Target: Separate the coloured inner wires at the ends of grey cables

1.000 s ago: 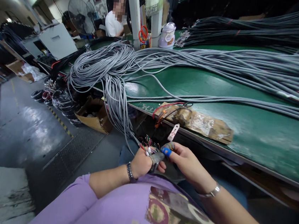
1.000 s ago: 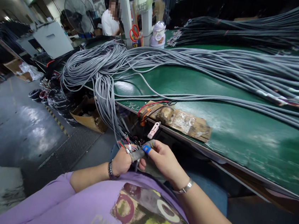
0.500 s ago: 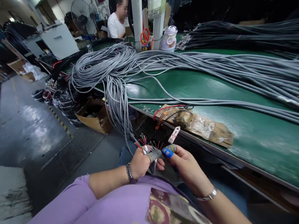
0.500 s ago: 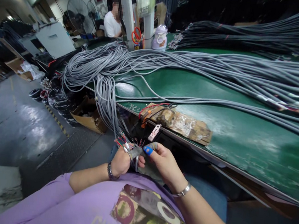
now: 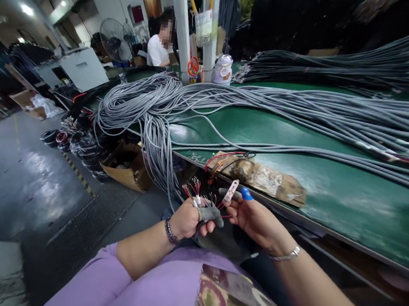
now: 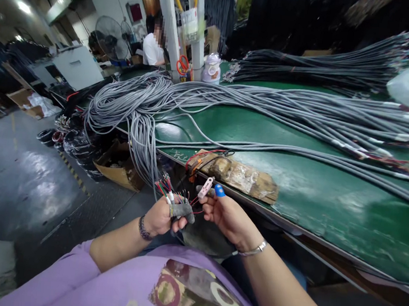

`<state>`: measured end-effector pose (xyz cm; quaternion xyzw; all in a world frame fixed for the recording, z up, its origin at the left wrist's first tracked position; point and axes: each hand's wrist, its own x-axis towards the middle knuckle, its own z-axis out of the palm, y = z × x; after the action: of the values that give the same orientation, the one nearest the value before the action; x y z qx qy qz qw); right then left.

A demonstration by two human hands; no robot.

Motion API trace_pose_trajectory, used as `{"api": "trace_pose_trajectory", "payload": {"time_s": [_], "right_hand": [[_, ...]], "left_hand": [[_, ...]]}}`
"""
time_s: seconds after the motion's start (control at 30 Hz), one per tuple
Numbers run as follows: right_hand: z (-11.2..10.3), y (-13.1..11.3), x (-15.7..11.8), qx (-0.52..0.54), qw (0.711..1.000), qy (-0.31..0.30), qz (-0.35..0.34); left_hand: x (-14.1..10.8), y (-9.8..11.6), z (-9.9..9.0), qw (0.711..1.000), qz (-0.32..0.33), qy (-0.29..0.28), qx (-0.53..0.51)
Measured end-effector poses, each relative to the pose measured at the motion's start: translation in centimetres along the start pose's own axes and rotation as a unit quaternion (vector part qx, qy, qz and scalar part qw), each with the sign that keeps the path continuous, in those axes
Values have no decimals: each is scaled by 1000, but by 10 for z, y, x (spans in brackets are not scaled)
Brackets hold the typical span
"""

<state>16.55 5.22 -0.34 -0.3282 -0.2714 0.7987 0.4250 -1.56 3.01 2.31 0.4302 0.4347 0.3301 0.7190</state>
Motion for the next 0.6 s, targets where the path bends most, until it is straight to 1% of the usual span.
{"api": "trace_pose_trajectory", "payload": {"time_s": [0.03, 0.07, 0.1, 0.17, 0.2, 0.23, 0.27, 0.3, 0.37, 0.43, 0.5, 0.6], "right_hand": [[2, -2, 1, -19, 1000, -9, -14], [4, -2, 2, -46, 998, -2, -39], [6, -2, 3, -78, 994, 20, -75], [8, -1, 4, -146, 974, 86, -152], [8, 1, 5, -169, 962, 116, -182], [8, 2, 7, -179, 954, 132, -200], [7, 3, 9, -172, 955, 131, -203], [6, 4, 11, -150, 964, 117, -189], [6, 5, 15, -76, 985, 71, -135], [6, 5, 19, -4, 995, 38, -87], [7, 6, 22, 45, 995, 41, -79], [10, 7, 25, 86, 989, 69, -95]], "left_hand": [[1, 4, 0, 1000, -1, -10, 3], [3, 7, 0, 1000, -1, -21, 6], [5, 9, 0, 999, -1, -32, 10], [9, 12, -1, 999, -3, -52, 16], [12, 13, -2, 998, -4, -60, 20], [14, 13, -3, 997, -4, -67, 23], [17, 14, -3, 997, -5, -75, 28], [19, 14, -3, 996, -5, -82, 33], [23, 15, -3, 995, -5, -94, 42], [25, 15, -2, 994, -6, -99, 47], [26, 15, -2, 994, -9, -96, 50], [26, 14, -2, 994, -17, -90, 57]]}}
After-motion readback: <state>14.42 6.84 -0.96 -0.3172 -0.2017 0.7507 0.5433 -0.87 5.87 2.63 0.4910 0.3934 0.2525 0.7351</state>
